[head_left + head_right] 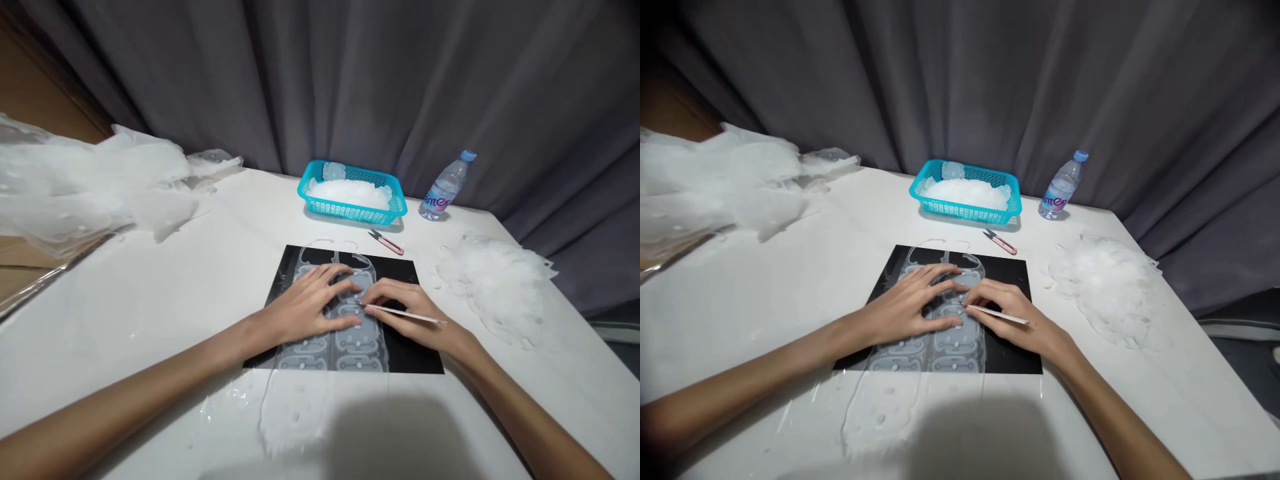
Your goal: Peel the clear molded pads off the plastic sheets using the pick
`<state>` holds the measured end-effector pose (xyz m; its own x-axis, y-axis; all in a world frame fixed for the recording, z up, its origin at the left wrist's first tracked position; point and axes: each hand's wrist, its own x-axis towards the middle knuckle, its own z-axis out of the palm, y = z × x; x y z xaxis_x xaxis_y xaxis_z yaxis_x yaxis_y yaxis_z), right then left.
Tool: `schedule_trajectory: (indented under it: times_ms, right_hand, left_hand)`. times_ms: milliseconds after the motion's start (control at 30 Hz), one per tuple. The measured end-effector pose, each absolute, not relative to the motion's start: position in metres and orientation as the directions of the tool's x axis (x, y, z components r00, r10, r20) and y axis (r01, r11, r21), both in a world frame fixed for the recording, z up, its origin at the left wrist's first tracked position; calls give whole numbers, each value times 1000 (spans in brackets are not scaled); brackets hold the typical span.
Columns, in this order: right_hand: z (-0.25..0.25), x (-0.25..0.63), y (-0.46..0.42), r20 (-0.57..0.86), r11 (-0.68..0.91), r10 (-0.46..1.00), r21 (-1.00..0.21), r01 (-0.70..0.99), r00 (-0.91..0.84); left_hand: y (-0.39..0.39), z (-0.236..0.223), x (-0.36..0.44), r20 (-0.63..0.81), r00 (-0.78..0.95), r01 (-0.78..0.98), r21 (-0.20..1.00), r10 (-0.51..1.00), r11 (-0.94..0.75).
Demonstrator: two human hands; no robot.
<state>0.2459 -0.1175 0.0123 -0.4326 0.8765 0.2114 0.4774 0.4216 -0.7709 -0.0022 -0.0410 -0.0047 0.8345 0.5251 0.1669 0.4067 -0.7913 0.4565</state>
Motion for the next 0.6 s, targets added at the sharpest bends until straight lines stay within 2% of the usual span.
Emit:
schedule_trajectory:
  times_ms: [600]
  right_hand:
    - [14, 241, -122, 229, 457, 865, -727, 513, -447]
  left_hand:
    - [-43, -7, 0, 147, 809, 462, 438, 569, -771]
